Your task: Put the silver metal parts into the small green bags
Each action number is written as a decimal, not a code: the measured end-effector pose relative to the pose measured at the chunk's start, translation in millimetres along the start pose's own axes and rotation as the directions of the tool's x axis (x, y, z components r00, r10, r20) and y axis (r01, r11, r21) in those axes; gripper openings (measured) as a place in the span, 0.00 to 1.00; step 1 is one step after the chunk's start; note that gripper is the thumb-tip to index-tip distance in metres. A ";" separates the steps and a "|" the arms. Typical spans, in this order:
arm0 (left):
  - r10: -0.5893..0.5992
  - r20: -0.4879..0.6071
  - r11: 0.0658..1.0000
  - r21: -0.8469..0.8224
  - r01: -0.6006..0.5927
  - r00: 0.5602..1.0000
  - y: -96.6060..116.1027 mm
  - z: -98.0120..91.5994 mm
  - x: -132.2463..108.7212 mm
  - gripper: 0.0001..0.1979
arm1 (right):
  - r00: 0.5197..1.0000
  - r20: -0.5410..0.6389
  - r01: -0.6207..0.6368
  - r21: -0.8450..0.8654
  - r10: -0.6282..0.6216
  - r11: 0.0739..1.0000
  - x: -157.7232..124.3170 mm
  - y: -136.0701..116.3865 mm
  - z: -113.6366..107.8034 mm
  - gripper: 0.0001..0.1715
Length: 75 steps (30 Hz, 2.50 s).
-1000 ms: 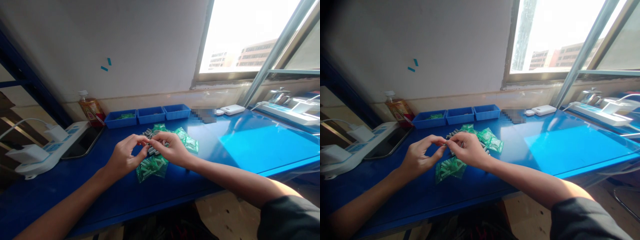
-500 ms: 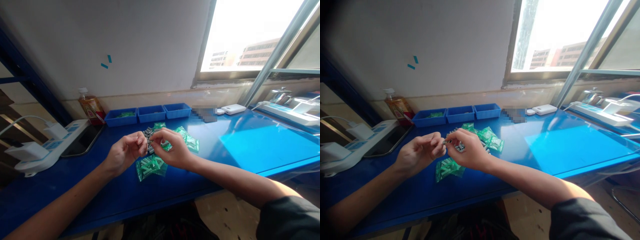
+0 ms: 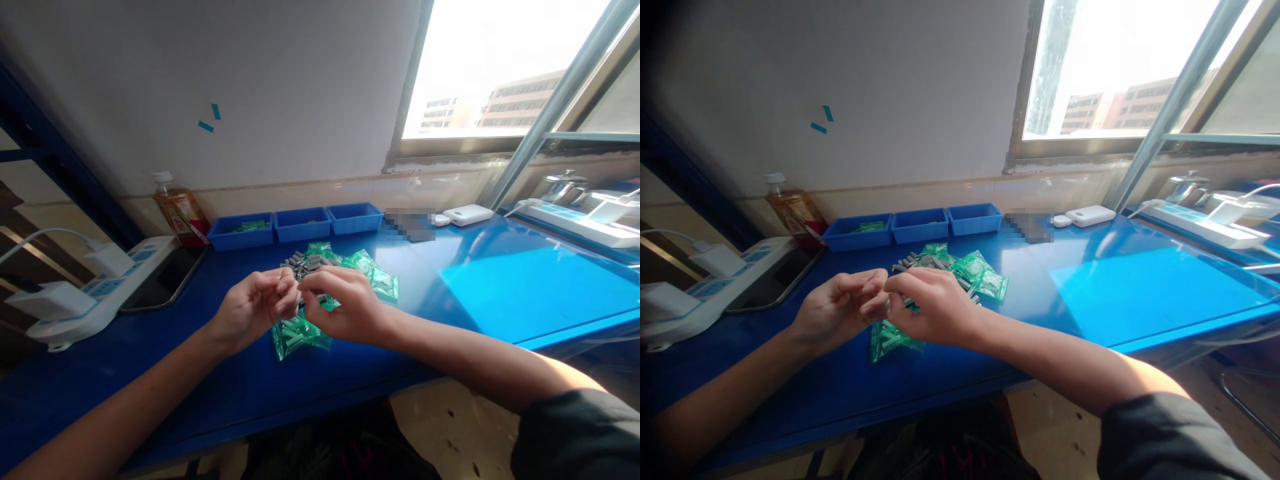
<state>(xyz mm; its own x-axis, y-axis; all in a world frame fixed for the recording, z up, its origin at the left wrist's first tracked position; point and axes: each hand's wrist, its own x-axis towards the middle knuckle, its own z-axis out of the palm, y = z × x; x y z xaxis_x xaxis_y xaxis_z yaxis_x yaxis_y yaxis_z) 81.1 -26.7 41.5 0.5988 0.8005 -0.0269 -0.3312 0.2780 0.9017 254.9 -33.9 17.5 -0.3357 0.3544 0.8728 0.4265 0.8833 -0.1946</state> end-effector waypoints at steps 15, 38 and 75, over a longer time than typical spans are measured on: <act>-0.009 -0.068 1.000 -0.021 0.008 0.998 -5.4 -2.8 3.9 0.11 | 0.935 0.241 0.317 -0.245 -0.259 0.916 2.3 19.2 -9.2 0.13; 0.001 -0.050 1.000 0.022 0.000 0.999 -4.8 -6.6 2.6 0.11 | 0.932 0.301 0.281 -0.244 -0.203 0.928 -3.0 19.2 -5.2 0.17; -0.002 -0.040 0.968 0.252 0.012 0.999 10.8 -7.7 -1.8 0.13 | 0.986 0.159 0.048 -0.021 -0.044 0.999 4.0 10.1 -3.2 0.08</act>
<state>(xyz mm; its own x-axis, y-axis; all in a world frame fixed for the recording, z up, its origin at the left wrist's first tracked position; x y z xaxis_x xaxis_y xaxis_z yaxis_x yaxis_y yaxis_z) 70.8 -21.0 48.0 0.5698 0.8205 -0.0462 -0.1295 0.1451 0.9809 260.5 -24.5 20.4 -0.4834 0.3594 0.7982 0.4274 0.8927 -0.1430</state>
